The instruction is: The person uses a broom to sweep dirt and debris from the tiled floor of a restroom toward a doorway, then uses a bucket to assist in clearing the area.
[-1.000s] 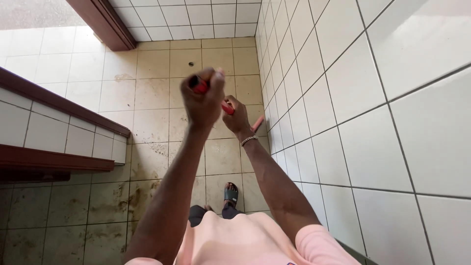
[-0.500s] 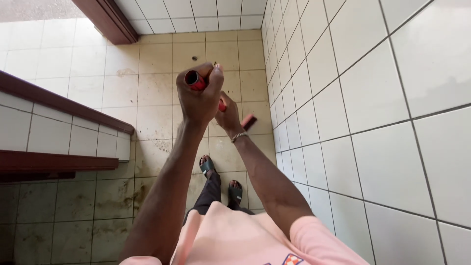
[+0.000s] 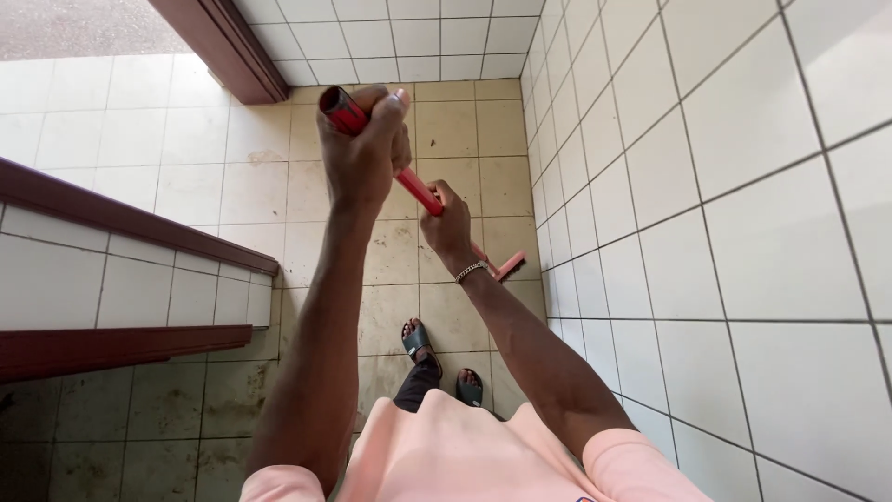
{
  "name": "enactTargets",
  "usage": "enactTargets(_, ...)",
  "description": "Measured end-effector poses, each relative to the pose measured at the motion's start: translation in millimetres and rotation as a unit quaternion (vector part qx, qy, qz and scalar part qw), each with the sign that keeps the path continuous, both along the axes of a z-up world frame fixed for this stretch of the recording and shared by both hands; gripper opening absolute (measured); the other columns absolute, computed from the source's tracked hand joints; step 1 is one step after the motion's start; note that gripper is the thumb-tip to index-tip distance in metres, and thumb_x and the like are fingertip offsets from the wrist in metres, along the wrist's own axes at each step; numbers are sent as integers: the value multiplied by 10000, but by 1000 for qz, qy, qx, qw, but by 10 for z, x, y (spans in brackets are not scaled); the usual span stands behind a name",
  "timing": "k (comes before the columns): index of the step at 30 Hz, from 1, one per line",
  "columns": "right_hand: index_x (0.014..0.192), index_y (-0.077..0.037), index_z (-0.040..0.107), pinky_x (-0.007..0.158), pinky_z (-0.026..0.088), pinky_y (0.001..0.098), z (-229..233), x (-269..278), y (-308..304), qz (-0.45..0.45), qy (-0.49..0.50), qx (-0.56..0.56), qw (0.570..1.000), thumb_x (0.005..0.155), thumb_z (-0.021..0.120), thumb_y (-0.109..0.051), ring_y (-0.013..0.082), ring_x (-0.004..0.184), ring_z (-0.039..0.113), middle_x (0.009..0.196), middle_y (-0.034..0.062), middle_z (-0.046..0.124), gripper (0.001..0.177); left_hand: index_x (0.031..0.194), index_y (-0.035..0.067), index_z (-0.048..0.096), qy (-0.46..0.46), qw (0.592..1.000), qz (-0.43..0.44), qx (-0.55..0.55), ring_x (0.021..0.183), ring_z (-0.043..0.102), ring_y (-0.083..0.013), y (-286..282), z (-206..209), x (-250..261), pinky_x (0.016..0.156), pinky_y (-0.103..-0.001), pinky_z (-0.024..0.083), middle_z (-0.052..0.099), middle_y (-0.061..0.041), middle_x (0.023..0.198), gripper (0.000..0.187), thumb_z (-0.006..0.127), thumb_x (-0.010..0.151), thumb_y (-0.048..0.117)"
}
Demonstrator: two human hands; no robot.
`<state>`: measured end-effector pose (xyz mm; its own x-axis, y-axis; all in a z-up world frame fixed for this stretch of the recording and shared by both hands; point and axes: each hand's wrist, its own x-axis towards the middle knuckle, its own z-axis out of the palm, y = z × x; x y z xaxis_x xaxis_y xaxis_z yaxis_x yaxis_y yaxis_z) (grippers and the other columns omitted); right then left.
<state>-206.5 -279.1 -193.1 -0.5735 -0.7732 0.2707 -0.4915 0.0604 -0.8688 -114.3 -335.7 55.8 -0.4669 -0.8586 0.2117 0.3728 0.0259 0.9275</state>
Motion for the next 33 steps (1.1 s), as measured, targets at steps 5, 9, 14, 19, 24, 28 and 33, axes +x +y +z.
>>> enactTargets(5, 1090, -48, 626, 638, 537, 367, -86, 382, -372, 17, -95, -27, 995, 924, 583, 2, 240, 719, 708, 809, 138, 695, 179, 595, 121, 393, -86, 989, 56, -107, 441, 336, -31, -187, -254, 57, 394, -257, 261, 376, 71, 528, 451, 621, 976, 45)
enactTargets(9, 1203, -36, 617, 681, 544, 363, 86, 453, -836, 116, -139, -83, 980, 866, 637, -24, 238, 777, 689, 849, 148, 715, 338, 621, 87, 322, -100, 978, 42, -179, 534, 247, -39, -445, -282, 242, 484, -252, 201, 291, 53, 574, 536, 640, 1047, 17)
enactTargets(14, 1142, -49, 660, 698, 547, 345, 216, 246, -1083, 116, -84, -27, 989, 930, 577, -59, 225, 744, 698, 850, 131, 714, 228, 601, 109, 401, -43, 989, 33, -138, 457, 323, -48, -724, -60, 288, 431, -263, 262, 382, 46, 534, 487, 600, 1037, 23)
enactTargets(19, 989, -41, 637, 641, 540, 380, 3, -174, -691, 12, -63, 1, 998, 874, 616, -68, 300, 688, 695, 765, 159, 681, 120, 616, 127, 450, 22, 997, 77, -16, 369, 364, -57, -786, -252, -166, 356, -272, 272, 432, 33, 475, 425, 602, 1008, 61)
enactTargets(24, 939, -34, 633, 659, 518, 419, -409, -689, -441, -1, 4, 131, 991, 880, 601, -46, 401, 777, 674, 815, 195, 693, 68, 609, 116, 447, 28, 997, 52, 51, 380, 371, -53, -697, -718, -558, 366, -263, 286, 427, 31, 481, 416, 606, 990, 68)
enactTargets(28, 957, -38, 649, 677, 523, 404, -571, -723, -608, 4, -33, 104, 994, 885, 538, -27, 332, 743, 674, 811, 175, 685, 132, 625, 107, 415, -7, 999, 30, 18, 469, 374, -33, -650, -837, -547, 417, -259, 294, 396, 58, 559, 436, 625, 1005, 72)
enactTargets(33, 985, -26, 651, 690, 525, 376, -357, -461, -1123, 73, -103, 60, 990, 903, 560, -87, 211, 718, 644, 806, 113, 690, 136, 640, 99, 348, -11, 998, 60, -33, 531, 295, -18, -814, -586, -314, 448, -263, 238, 341, 76, 607, 461, 620, 1009, 45)
